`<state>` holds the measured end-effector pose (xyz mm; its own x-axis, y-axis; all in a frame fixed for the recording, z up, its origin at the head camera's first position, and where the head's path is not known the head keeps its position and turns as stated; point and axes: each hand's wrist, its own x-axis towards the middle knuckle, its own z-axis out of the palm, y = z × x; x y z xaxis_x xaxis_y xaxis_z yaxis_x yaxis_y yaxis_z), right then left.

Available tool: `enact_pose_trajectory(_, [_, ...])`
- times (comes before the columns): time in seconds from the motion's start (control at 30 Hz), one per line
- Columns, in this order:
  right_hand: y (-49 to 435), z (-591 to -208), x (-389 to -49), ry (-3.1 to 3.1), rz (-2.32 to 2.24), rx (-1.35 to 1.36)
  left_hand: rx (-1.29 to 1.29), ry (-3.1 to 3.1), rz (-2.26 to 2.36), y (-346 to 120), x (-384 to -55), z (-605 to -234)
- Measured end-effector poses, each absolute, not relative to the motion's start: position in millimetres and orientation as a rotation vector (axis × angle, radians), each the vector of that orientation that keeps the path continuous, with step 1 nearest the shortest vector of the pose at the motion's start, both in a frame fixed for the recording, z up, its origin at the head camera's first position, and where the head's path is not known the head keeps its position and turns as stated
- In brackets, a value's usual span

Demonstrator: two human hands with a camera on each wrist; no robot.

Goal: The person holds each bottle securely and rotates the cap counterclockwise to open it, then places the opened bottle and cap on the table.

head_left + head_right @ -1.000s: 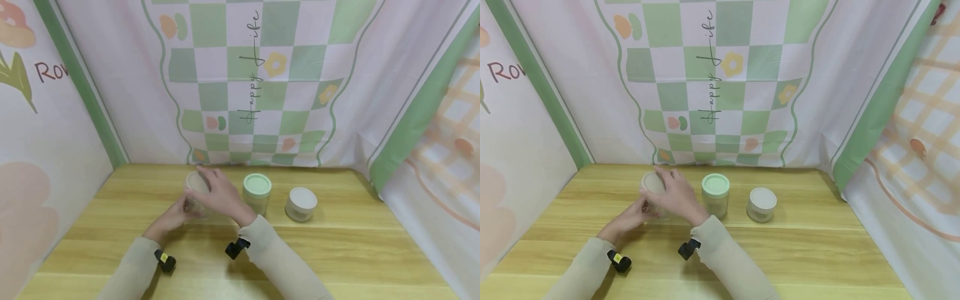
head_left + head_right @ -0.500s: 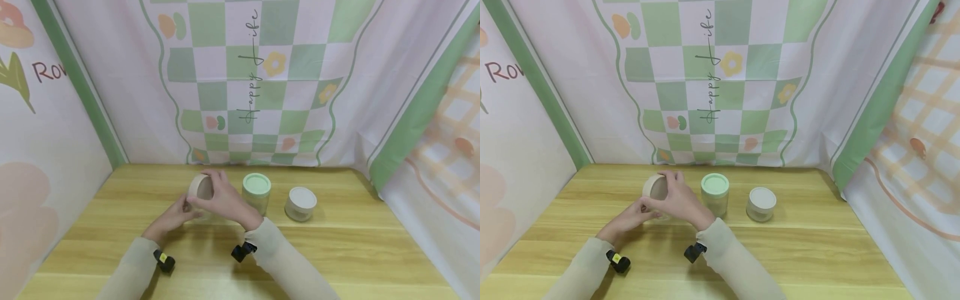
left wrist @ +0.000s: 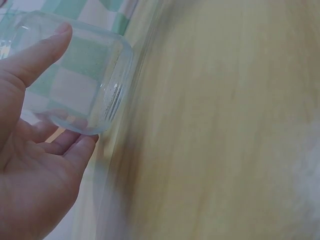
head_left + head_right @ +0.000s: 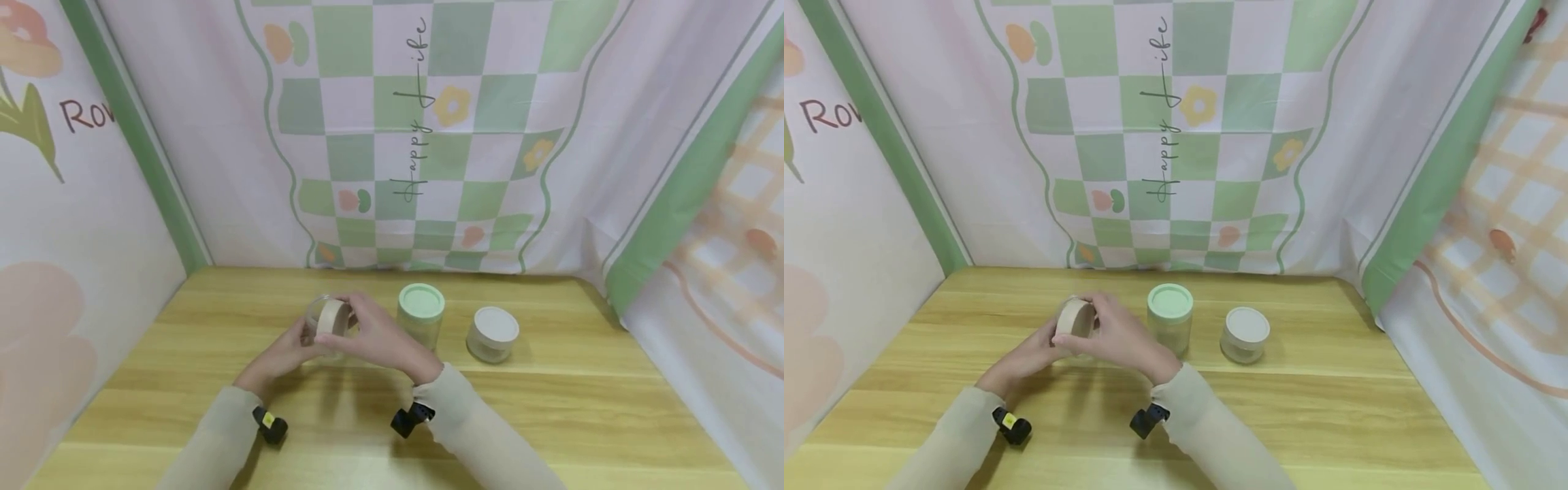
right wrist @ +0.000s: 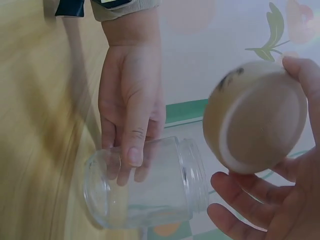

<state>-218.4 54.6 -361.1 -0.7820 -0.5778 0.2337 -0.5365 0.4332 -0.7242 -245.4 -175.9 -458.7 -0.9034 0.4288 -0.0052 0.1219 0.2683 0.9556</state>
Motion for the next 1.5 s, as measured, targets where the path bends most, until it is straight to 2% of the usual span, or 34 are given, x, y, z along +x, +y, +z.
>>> enact_pose_trajectory(0.3, [61,-371,-210,2.579,-1.131,-1.029,0.479,2.305,1.655,-177,-245,-458])
enact_pose_trajectory(1.07, [61,-433,-212,2.286,-0.985,-1.256,0.441,2.338,1.625,-173,-246,-459])
enact_pose_trajectory(1.33, [54,-437,-213,2.426,-0.79,-1.4,0.412,2.35,1.617,-172,-244,-454])
enact_pose_trajectory(1.5, [44,-436,-207,2.554,-0.657,-1.364,0.41,2.352,1.612,-172,-244,-453])
